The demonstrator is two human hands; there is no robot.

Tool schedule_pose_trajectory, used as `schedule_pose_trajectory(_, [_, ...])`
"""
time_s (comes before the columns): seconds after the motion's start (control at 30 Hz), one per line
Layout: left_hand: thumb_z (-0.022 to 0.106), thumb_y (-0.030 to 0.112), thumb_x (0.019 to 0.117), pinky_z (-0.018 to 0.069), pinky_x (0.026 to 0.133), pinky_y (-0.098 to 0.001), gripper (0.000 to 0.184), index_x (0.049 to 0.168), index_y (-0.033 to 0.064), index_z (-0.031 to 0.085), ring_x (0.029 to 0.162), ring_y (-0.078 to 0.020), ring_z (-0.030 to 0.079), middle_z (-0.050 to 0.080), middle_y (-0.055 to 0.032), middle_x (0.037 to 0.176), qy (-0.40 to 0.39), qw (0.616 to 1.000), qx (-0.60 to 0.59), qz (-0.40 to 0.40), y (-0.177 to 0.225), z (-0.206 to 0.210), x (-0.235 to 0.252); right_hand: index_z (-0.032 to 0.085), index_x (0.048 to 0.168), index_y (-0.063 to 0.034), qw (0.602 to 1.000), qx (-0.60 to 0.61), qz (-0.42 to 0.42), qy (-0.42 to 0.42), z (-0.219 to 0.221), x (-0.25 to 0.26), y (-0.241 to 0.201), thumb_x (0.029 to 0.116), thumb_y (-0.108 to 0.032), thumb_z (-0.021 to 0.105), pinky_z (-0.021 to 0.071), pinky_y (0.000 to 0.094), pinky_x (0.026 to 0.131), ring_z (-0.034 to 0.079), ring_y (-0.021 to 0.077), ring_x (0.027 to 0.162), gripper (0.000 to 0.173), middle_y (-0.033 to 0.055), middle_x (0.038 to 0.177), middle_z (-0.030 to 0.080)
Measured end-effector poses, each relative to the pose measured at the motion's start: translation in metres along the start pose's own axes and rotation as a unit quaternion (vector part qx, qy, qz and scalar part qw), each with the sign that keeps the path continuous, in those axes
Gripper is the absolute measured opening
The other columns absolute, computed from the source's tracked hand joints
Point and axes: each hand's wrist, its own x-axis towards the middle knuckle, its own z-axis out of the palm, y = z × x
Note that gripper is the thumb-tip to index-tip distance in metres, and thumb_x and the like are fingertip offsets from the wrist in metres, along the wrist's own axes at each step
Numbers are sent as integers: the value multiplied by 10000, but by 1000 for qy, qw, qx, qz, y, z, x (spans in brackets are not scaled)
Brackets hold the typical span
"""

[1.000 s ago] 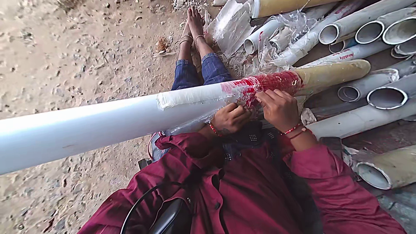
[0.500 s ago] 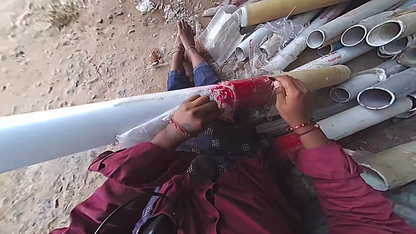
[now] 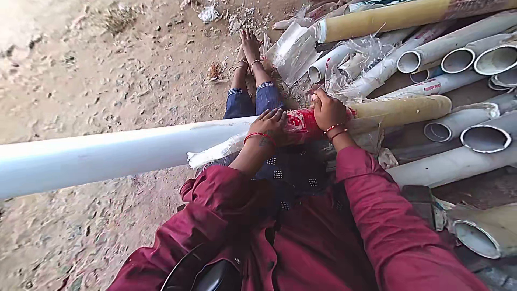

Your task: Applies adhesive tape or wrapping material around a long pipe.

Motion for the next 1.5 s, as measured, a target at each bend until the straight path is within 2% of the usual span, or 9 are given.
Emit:
schedule_pose_trajectory(0.1, [526, -34, 989, 393, 1172, -466, 383, 1358, -47, 629, 1357, -361, 572, 624, -202, 1413, 151, 984, 29, 85, -13, 36, -5, 649, 1332, -53, 1000, -11, 22, -12, 6, 6, -2, 1102, -203, 399, 503, 651, 831, 707, 464, 1006, 372, 242, 1064, 738])
schedule_pose_trajectory(0.27, [572, -1, 953, 516, 1059, -440, 308, 1216, -27, 729, 1221, -327, 681, 716, -166, 1279, 269, 949, 19, 161, -25, 65, -11, 650, 1325, -58, 998, -29, 44, -30, 8, 10, -3, 1100, -211, 396, 493, 656, 847, 697, 477, 1031, 372, 266, 1081, 728])
schedule_pose_trajectory(0.57, [557, -45, 925, 569, 975, -371, 318, 1144, 26, 776, 1120, -258, 735, 765, -102, 1184, 327, 919, 23, 220, -12, 81, -41, 667, 1305, -46, 999, -13, 41, 1, 5, -1, 1, 1090, -193, 408, 494, 663, 826, 708, 466, 991, 367, 247, 1040, 741])
schedule_pose_trajectory(0.77, [503, -37, 979, 578, 913, -319, 291, 1060, 7, 779, 1019, -225, 765, 789, -110, 1085, 395, 854, 55, 334, 0, 60, -49, 671, 1232, 13, 990, -15, 15, 141, -22, -33, -3, 1071, -141, 432, 508, 662, 702, 712, 493, 875, 327, 270, 975, 731])
schedule_pose_trajectory(0.93, [500, -36, 998, 555, 934, -315, 264, 1043, -11, 759, 1014, -206, 759, 793, -109, 1059, 450, 803, 120, 372, 23, 45, -54, 675, 1189, 29, 967, 2, 21, 252, -46, -53, 5, 1064, -126, 404, 505, 636, 716, 721, 439, 855, 336, 225, 942, 745])
schedule_pose_trajectory(1.23, [474, -38, 1008, 533, 997, -320, 293, 1099, 0, 750, 1090, -215, 741, 779, -97, 1140, 410, 825, 126, 367, 54, 51, -29, 680, 1208, 3, 963, -26, 68, 258, -60, -44, 31, 1052, -119, 479, 524, 597, 612, 723, 440, 781, 282, 224, 902, 741])
schedule_pose_trajectory(1.37, [464, -47, 1006, 514, 1022, -319, 325, 1179, 9, 733, 1143, -211, 720, 762, -83, 1200, 384, 834, 161, 362, 51, 50, -33, 722, 1094, 9, 957, -55, 46, 280, -54, -34, 34, 1018, -95, 505, 521, 550, 583, 728, 403, 718, 253, 198, 828, 740])
schedule_pose_trajectory(1.43, [451, -40, 1003, 501, 1038, -328, 351, 1213, 17, 725, 1173, -215, 705, 750, -80, 1234, 364, 842, 151, 368, 47, 48, -34, 716, 1125, 19, 971, -66, 45, 224, -61, -30, 25, 1029, -92, 498, 523, 549, 601, 728, 417, 749, 264, 218, 879, 738])
schedule_pose_trajectory(1.5, [448, 49, 1042, 492, 1071, -369, 337, 1226, 55, 730, 1206, -214, 690, 741, -68, 1258, 322, 859, 50, 394, 47, 44, -40, 657, 1249, 24, 991, -70, 74, 91, -74, -22, 13, 1069, -105, 443, 539, 576, 738, 724, 439, 913, 308, 245, 1037, 727])
